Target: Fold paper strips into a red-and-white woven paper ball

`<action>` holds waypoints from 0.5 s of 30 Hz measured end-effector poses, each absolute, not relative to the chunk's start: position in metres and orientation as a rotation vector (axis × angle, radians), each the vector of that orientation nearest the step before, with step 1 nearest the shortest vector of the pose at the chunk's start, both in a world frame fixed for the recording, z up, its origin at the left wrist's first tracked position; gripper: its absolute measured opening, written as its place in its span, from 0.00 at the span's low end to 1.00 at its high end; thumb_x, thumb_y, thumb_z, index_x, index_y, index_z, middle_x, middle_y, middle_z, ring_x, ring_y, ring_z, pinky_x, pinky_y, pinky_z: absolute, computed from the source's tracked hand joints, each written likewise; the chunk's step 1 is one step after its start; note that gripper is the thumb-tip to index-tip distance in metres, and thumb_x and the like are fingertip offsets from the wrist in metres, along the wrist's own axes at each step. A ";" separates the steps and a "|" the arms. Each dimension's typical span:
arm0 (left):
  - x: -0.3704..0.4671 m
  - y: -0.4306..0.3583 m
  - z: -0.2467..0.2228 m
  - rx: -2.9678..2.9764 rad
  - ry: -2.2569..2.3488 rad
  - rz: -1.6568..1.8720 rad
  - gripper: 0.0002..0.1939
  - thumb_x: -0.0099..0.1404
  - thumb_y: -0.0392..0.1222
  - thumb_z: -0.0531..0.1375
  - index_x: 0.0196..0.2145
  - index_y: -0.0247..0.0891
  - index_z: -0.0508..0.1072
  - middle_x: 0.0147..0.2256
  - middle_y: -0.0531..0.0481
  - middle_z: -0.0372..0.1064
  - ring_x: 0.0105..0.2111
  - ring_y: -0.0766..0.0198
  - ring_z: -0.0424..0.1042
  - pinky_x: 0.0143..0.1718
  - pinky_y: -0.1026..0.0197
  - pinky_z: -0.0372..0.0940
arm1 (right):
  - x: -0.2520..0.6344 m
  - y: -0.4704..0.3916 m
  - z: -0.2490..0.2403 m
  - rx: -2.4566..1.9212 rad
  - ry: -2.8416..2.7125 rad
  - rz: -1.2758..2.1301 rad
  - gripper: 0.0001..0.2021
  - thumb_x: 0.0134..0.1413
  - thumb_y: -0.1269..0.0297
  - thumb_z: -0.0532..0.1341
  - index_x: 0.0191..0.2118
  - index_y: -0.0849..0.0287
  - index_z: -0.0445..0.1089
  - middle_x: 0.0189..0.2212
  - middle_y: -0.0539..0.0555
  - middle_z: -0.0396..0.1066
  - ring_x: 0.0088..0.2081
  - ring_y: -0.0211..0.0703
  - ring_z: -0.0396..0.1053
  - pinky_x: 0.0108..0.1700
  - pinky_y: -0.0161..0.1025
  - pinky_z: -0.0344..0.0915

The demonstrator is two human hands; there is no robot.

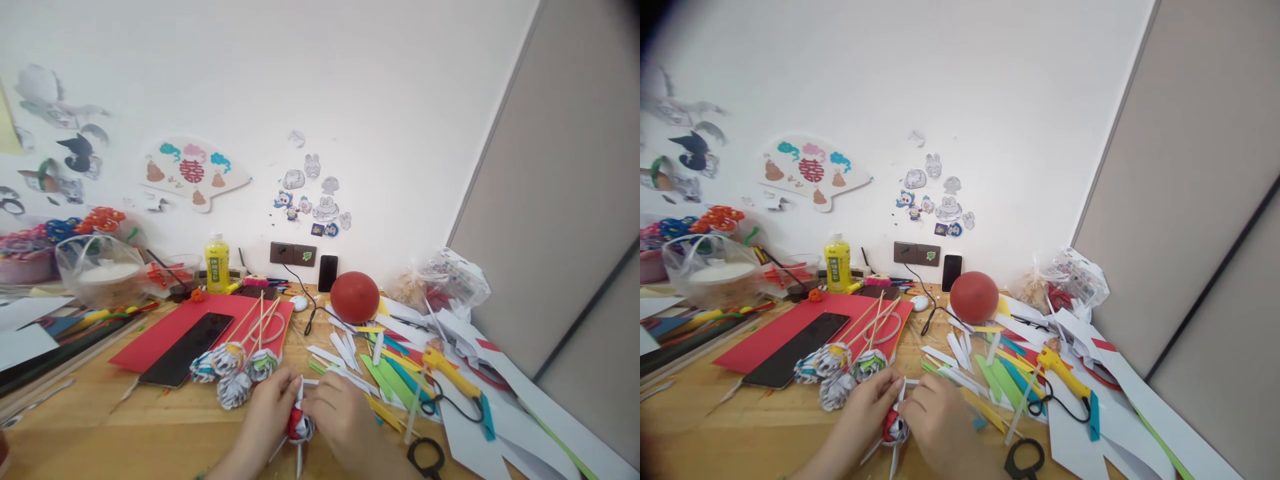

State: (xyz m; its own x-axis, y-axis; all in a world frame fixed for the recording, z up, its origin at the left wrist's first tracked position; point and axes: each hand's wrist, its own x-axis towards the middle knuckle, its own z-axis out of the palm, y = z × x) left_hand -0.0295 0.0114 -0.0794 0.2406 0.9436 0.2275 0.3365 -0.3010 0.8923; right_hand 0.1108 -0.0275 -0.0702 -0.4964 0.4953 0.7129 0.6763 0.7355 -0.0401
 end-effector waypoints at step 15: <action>-0.035 0.012 -0.081 1.933 1.244 1.162 0.12 0.61 0.43 0.49 0.23 0.40 0.64 0.20 0.54 0.66 0.22 0.62 0.66 0.25 0.64 0.59 | 0.110 -0.034 -0.072 -0.867 -2.220 -0.210 0.14 0.63 0.71 0.45 0.40 0.61 0.69 0.31 0.57 0.71 0.33 0.43 0.64 0.35 0.39 0.64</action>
